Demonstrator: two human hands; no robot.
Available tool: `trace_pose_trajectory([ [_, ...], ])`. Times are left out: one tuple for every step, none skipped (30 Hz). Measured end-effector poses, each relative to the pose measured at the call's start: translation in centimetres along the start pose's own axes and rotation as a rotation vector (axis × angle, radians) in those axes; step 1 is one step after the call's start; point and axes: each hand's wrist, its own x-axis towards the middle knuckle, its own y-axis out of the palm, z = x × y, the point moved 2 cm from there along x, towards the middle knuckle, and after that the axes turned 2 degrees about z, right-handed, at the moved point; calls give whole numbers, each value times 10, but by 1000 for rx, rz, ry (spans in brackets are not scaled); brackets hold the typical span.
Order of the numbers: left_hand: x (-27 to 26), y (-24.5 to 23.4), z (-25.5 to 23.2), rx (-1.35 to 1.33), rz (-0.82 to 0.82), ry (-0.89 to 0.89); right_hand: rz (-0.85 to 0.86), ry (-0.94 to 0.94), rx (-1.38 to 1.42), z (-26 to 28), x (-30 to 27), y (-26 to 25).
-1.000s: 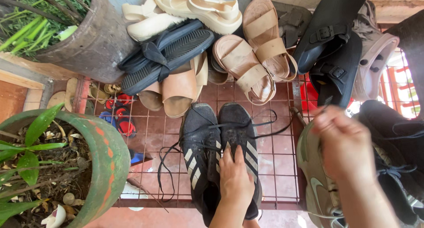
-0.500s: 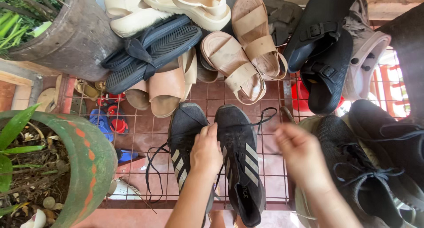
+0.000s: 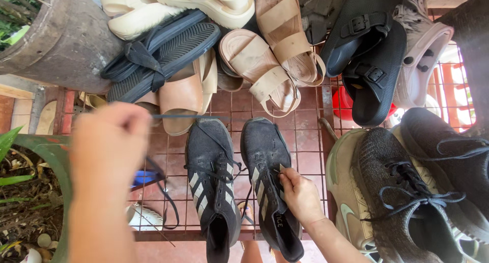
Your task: The person unlaces a pair of black sneakers, then relaces them. They pull the laces out of the eyelets, then thread them back through and tie the laces.
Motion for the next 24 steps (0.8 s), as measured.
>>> trace_pose_trajectory([
  [4,-13,4,-79,-97,-22,4,-4,-7,4,0,0],
  [8,-24,7,-158,-194,-44,-1,-28,22,9,2,-4],
  [10,-25,7,-260,-202,-71,-6,-54,52,14,4,-9],
  [13,-22,3,-361,-209,-98,-12,-80,81,21,7,-15],
  [14,-18,-2,-467,-214,-123,-21,11,89,27,12,-23],
  [12,-9,-10,-319,-110,-155,-30,101,97,34,18,-34],
  [6,0,-19,-170,-8,-189,-36,190,105,40,23,-45],
  [1,16,-38,-28,-59,16,-83,84,281,53,28,-54],
  [-8,29,-56,110,-99,223,-133,-17,454,65,29,-63],
  [-22,40,-69,-11,-97,273,-78,-76,649,77,31,-68],
  [-39,54,-85,-133,-97,322,-23,-139,842,90,30,-68],
  [-53,64,-92,-446,25,185,57,-147,981,102,24,-65],
  [-68,73,-98,-756,155,44,134,-154,1119,115,20,-59],
  [-80,80,-101,-1059,290,-105,169,-119,1098,127,12,-49],
  [-87,81,-99,-1016,303,-162,205,-85,1082,138,0,-37],
  [-95,82,-96,-973,317,-219,233,-75,1192,147,-7,-26],
  [-100,83,-94,-927,330,-270,258,-70,1303,155,-11,-15],
  [-103,80,-92,-931,293,-224,284,-65,1415,160,-14,-7],
  [-103,78,-88,-938,258,-181,281,-57,1357,160,-19,-1],
  [-100,76,-84,-944,223,-138,279,-48,1300,159,-23,4],
  [-98,73,-77,-884,169,-211,282,-36,1243,154,-25,8],
  [-95,68,-69,-821,116,-282,216,-46,1110,146,-25,9],
  [-90,62,-60,-760,62,-354,152,-55,974,135,-23,6],
  [-85,53,-52,-745,12,-351,90,-64,837,122,-21,3],
])
